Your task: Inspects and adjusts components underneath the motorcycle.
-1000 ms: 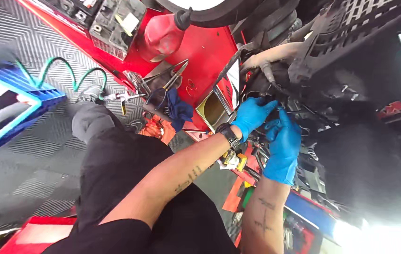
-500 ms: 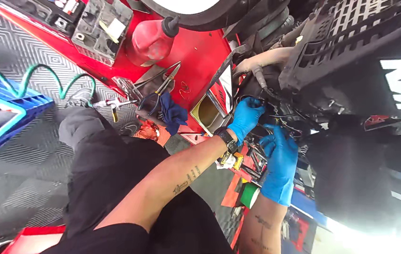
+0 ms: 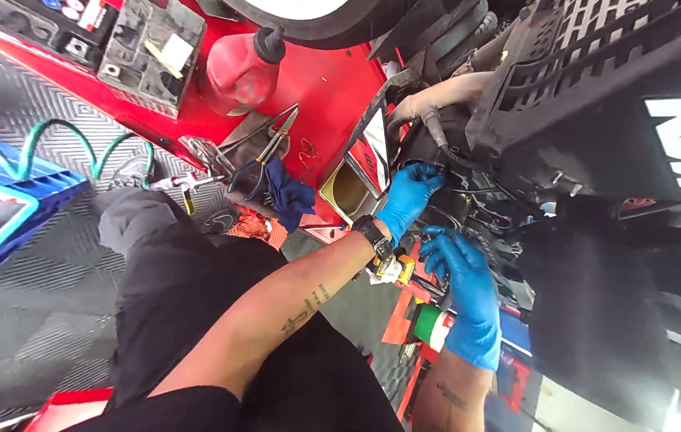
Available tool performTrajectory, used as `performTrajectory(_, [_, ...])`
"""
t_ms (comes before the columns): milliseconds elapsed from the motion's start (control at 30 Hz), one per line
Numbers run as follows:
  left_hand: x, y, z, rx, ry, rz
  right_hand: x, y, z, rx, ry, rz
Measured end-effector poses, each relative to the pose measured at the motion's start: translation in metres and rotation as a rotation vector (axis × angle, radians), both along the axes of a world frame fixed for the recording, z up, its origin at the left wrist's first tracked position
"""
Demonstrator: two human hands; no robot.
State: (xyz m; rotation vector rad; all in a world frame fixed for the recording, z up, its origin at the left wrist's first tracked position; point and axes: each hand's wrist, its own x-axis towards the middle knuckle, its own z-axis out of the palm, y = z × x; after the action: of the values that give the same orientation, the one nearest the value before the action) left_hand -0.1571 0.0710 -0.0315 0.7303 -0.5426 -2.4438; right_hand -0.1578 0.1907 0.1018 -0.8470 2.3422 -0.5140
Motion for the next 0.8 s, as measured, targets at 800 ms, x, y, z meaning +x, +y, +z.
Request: performTrajectory(800, [0.157,-0.03,-0.134,-1.111,-1.043,-0.636,0.035,0.001,-0.31,0.106,-0.026,0.035])
